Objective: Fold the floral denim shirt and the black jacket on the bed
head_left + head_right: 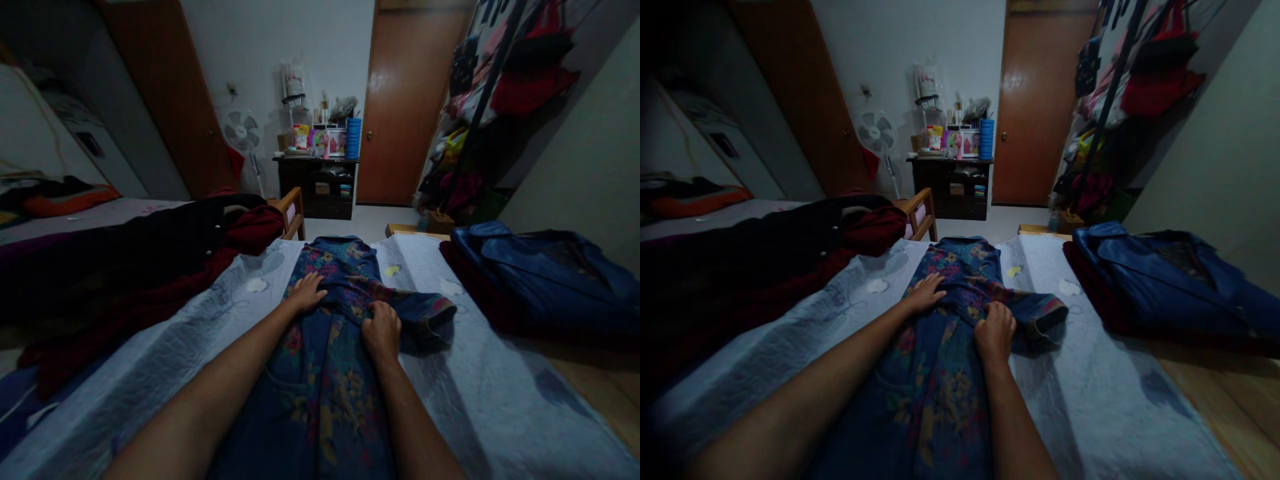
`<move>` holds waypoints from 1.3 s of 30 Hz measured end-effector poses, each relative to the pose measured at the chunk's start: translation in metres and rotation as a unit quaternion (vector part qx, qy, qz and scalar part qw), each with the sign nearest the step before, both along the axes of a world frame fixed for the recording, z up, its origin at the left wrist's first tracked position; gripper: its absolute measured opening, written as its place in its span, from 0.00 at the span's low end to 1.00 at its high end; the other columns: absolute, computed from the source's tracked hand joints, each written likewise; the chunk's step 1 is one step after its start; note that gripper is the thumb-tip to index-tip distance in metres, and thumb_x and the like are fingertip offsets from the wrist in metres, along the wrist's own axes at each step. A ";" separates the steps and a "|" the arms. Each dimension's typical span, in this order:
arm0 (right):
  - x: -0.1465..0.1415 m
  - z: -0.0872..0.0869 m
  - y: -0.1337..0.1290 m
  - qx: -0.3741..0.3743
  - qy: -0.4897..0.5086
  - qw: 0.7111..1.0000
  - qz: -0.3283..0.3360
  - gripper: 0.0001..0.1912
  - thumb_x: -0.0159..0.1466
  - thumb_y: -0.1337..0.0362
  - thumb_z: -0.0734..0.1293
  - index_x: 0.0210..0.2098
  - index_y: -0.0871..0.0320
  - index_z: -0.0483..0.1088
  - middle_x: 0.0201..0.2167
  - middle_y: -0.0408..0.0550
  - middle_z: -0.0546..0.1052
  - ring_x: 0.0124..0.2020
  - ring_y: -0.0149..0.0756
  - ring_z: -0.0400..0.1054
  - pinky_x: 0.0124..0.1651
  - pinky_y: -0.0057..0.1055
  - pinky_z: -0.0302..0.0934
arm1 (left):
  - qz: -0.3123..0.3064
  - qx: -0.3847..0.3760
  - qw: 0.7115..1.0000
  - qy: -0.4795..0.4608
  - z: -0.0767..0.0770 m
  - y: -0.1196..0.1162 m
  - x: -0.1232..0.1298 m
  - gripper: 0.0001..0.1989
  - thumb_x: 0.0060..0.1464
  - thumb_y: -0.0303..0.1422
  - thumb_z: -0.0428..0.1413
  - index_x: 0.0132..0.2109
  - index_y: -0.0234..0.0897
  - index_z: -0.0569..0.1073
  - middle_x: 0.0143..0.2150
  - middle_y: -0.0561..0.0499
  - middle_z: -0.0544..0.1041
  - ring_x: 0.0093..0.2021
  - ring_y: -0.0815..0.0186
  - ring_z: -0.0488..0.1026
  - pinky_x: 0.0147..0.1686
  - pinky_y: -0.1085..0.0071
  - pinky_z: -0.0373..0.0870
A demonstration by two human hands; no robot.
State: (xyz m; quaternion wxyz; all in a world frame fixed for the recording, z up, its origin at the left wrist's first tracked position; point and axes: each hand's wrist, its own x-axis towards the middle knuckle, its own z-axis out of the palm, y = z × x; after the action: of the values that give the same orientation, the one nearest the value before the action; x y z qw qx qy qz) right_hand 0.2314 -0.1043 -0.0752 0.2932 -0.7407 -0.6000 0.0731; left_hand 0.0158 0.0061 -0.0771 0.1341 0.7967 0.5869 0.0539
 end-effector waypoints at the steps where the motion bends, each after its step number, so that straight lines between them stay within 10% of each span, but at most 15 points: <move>1: 0.001 0.002 0.001 0.005 0.017 1.000 -0.001 0.17 0.54 0.72 0.59 0.42 0.59 0.71 0.45 0.53 0.74 0.51 0.44 0.63 0.55 0.38 0.52 | 0.010 0.024 1.000 -0.003 -0.005 -0.006 0.000 0.31 0.62 0.46 0.44 0.66 0.36 0.56 0.71 0.41 0.53 0.70 0.54 0.47 0.66 0.53 0.46; 7: 0.021 0.057 -0.004 0.159 0.100 0.980 0.071 0.15 0.55 0.70 0.57 0.38 0.60 0.71 0.39 0.53 0.75 0.43 0.41 0.67 0.50 0.34 0.59 | 0.031 0.128 0.990 -0.045 -0.014 -0.018 0.001 0.31 0.60 0.44 0.48 0.65 0.34 0.57 0.67 0.40 0.61 0.68 0.56 0.54 0.65 0.58 0.51; 12: 0.078 0.105 -0.019 0.227 0.074 0.963 -0.121 0.14 0.57 0.64 0.58 0.39 0.59 0.70 0.35 0.51 0.73 0.37 0.40 0.66 0.45 0.35 0.59 | 0.035 0.154 0.985 -0.064 -0.010 -0.021 0.001 0.27 0.59 0.43 0.50 0.62 0.36 0.62 0.63 0.41 0.65 0.64 0.55 0.59 0.63 0.58 0.55; 20: 0.123 0.073 -0.014 0.062 0.028 0.966 -0.251 0.32 0.55 0.49 0.63 0.53 0.63 0.67 0.50 0.66 0.68 0.54 0.59 0.60 0.54 0.50 0.55 | 0.043 0.188 0.978 -0.072 -0.012 -0.024 0.001 0.27 0.59 0.44 0.51 0.61 0.35 0.61 0.60 0.42 0.66 0.61 0.55 0.61 0.61 0.59 0.57; 24: 0.127 0.067 -0.011 -0.024 0.072 0.980 -0.182 0.28 0.54 0.55 0.64 0.52 0.60 0.67 0.44 0.59 0.74 0.47 0.52 0.67 0.50 0.46 0.60 | 0.039 0.213 0.974 -0.071 -0.009 -0.027 0.002 0.24 0.56 0.43 0.53 0.57 0.37 0.64 0.56 0.44 0.67 0.58 0.55 0.62 0.59 0.59 0.58; 32: 0.146 0.079 -0.019 0.086 0.300 0.939 -0.144 0.30 0.46 0.67 0.62 0.50 0.60 0.69 0.36 0.52 0.77 0.29 0.37 0.71 0.31 0.30 0.64 | 0.031 0.183 0.982 -0.038 -0.002 -0.031 0.004 0.13 0.51 0.34 0.53 0.45 0.40 0.70 0.47 0.47 0.70 0.50 0.56 0.66 0.51 0.61 0.63; 39: 0.157 0.081 -0.023 0.045 0.134 0.969 -0.200 0.26 0.49 0.59 0.64 0.46 0.62 0.73 0.37 0.58 0.77 0.36 0.46 0.71 0.41 0.38 0.64 | 0.027 0.169 0.985 -0.034 0.000 -0.031 0.005 0.16 0.50 0.32 0.53 0.47 0.41 0.70 0.47 0.48 0.73 0.49 0.56 0.67 0.49 0.61 0.63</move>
State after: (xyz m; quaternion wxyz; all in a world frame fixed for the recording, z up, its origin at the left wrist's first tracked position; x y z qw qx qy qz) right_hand 0.3887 -0.1274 0.0060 0.4131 -0.8152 -0.3972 0.0846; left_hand 0.0204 -0.0252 -0.0767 0.0163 0.7892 0.5860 0.1829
